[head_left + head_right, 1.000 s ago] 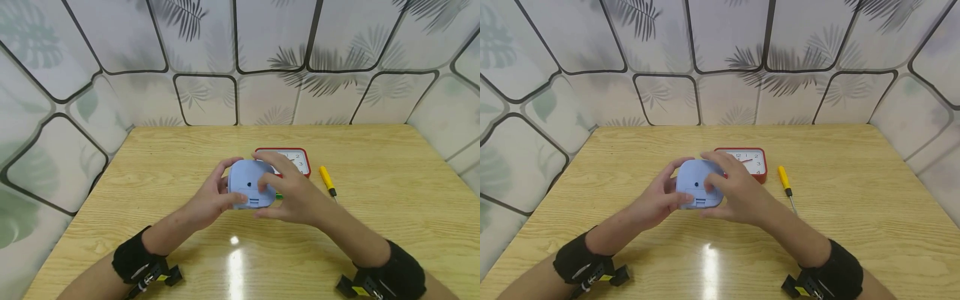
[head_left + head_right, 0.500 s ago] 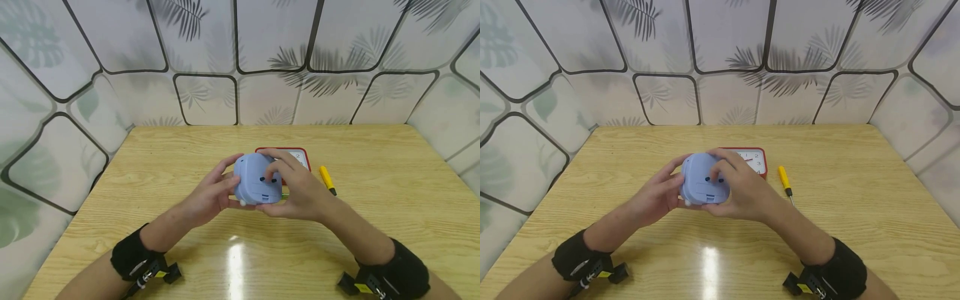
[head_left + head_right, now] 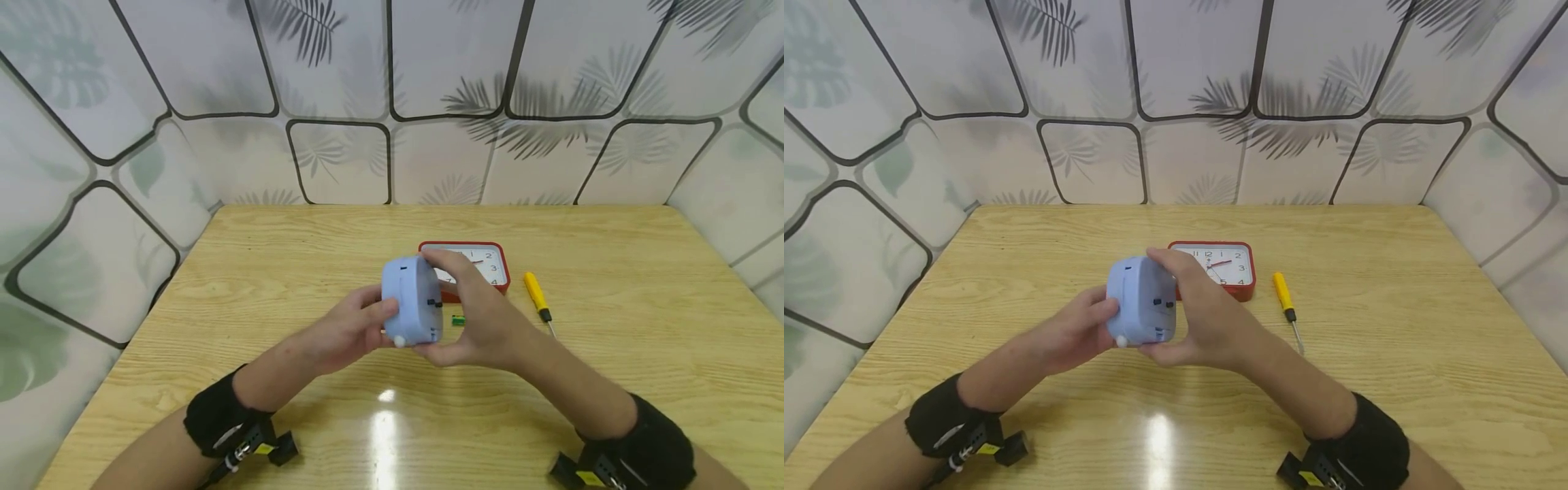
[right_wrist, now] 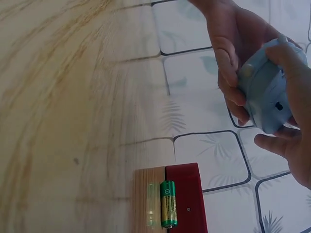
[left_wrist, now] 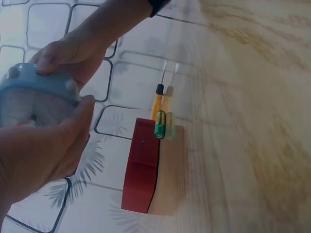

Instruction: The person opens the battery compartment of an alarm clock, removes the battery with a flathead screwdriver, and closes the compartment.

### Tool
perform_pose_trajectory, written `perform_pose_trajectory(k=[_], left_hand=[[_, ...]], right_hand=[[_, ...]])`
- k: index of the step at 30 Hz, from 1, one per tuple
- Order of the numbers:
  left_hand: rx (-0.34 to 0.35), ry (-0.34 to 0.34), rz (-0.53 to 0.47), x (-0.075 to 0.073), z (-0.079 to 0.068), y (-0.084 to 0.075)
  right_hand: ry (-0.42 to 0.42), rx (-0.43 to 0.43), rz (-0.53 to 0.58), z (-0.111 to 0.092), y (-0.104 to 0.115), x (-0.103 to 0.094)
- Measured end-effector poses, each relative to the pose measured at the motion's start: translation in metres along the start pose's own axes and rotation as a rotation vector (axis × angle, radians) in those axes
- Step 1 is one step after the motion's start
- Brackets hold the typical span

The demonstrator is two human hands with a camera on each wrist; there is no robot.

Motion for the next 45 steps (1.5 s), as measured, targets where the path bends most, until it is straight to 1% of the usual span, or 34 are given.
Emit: perform_pose_trajectory(k=[2,5,9,13,16,19,23,26,29,34,37,39,41,42,45], left_hand=[[-0.001,-0.056,0.073,-0.004,-0.001,-0.002],[0.012,-0.106,0.199,-0.006,-0.003,-0.006],[0.054,-0.176,0.392,-0.011,-0.005,-0.014],[0.088,-0.247,0.6,-0.016,-0.006,-0.022],[0.132,-0.272,0.774,-0.018,-0.006,-0.027],[0.194,-0.287,0.926,-0.017,-0.006,-0.032],[0.28,-0.307,1.081,-0.014,-0.007,-0.038],[0.317,-0.324,1.172,-0.011,-0.008,-0.041],[0.319,-0.344,1.255,-0.011,-0.009,-0.042],[0.323,-0.364,1.407,-0.013,-0.011,-0.048],[0.338,-0.36,1.491,-0.017,-0.011,-0.051],[0.325,-0.365,1.535,-0.021,-0.011,-0.053],[0.294,-0.373,1.577,-0.029,-0.009,-0.053],[0.268,-0.38,1.599,-0.033,-0.009,-0.054],[0.19,-0.397,1.657,-0.049,-0.006,-0.054]], right_hand=[[0.004,-0.016,-0.085,0.0,0.0,0.003],[-0.016,-0.039,-0.215,0.0,0.0,0.004],[-0.035,-0.056,-0.301,-0.001,0.0,0.005],[-0.044,-0.076,-0.346,-0.001,-0.001,0.005],[-0.049,-0.087,-0.361,-0.002,-0.002,0.005],[-0.058,-0.095,-0.371,-0.002,-0.003,0.004],[-0.08,-0.104,-0.395,-0.003,-0.002,0.003],[-0.1,-0.106,-0.412,-0.004,-0.002,0.003],[-0.107,-0.089,-0.416,-0.004,-0.004,0.003],[-0.089,-0.064,-0.453,-0.002,-0.009,0.004],[-0.076,-0.065,-0.485,-0.002,-0.012,0.003],[-0.066,-0.046,-0.506,-0.002,-0.015,0.0],[-0.052,0.001,-0.526,-0.002,-0.02,-0.004],[-0.037,0.043,-0.539,-0.002,-0.024,-0.006],[0.042,0.222,-0.544,0.0,-0.041,-0.014]])
Point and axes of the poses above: each hand's wrist, its own z-axis towards the middle knuckle, its own x-axis out of the palm, y = z × x, the point moved 8 cm from there along z, towards the middle knuckle, and after that the axes turned 9 degrees about x, right-handed, at the moved point
